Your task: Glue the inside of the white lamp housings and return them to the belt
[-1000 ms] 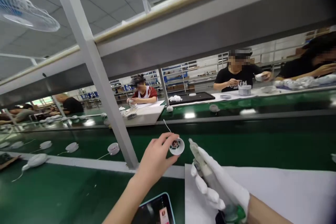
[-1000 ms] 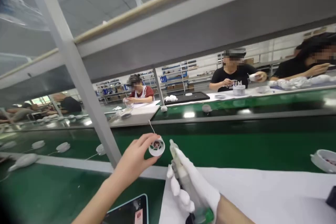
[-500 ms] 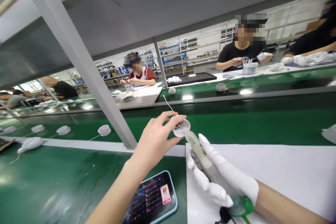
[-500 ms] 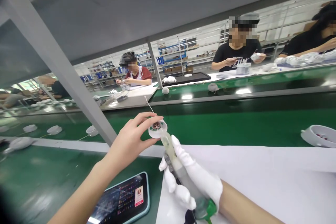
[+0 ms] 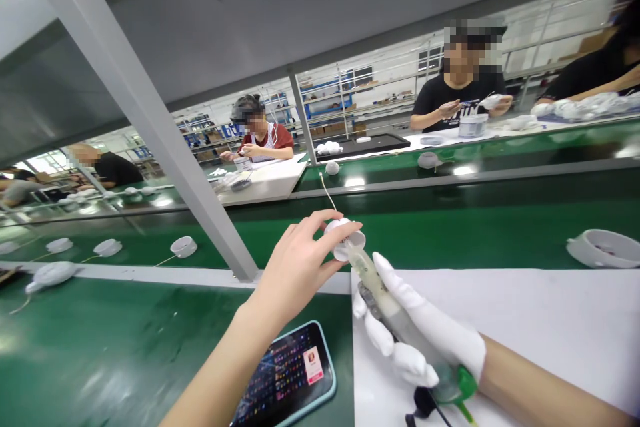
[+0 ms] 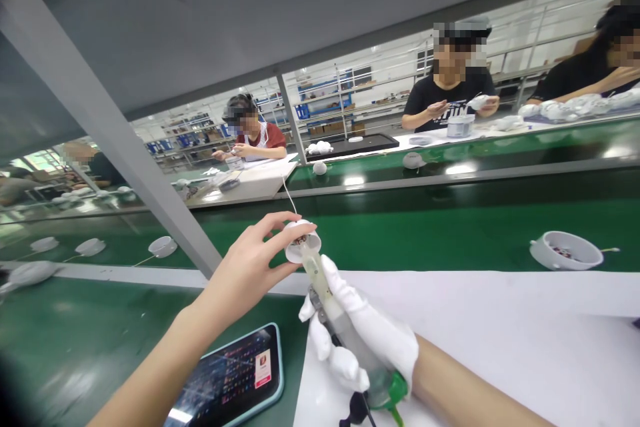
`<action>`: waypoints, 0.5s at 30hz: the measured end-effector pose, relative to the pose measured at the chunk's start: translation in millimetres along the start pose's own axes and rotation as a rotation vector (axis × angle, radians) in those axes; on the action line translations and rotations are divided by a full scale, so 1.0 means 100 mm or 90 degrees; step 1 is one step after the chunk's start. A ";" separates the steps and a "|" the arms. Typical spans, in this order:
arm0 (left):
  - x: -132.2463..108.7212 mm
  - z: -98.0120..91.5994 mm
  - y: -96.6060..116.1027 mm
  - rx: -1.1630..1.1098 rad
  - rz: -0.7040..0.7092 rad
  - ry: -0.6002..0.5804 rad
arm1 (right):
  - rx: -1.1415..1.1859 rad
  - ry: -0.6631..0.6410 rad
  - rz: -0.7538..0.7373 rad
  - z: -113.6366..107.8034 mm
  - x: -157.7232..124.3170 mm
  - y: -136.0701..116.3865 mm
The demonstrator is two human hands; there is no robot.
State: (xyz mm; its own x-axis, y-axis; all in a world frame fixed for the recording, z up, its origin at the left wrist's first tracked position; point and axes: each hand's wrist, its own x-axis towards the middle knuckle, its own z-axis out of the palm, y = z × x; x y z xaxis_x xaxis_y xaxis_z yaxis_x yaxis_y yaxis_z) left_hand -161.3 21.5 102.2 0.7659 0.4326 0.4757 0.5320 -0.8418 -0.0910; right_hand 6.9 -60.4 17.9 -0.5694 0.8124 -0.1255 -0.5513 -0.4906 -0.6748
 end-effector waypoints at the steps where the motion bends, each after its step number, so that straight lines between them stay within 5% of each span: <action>1: 0.00 0.00 0.00 -0.001 0.001 0.001 | 0.005 0.002 0.002 0.01 0.00 -0.01; 15: 0.01 0.02 0.00 -0.003 -0.004 0.006 | -0.003 0.004 -0.008 0.01 0.00 0.00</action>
State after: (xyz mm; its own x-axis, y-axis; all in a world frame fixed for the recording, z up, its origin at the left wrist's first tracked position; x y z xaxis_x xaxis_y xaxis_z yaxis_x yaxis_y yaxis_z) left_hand -159.8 22.8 100.6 0.7590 0.4350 0.4844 0.5353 -0.8405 -0.0840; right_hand 6.6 -60.4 18.8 -0.5585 0.8206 -0.1212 -0.5554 -0.4784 -0.6802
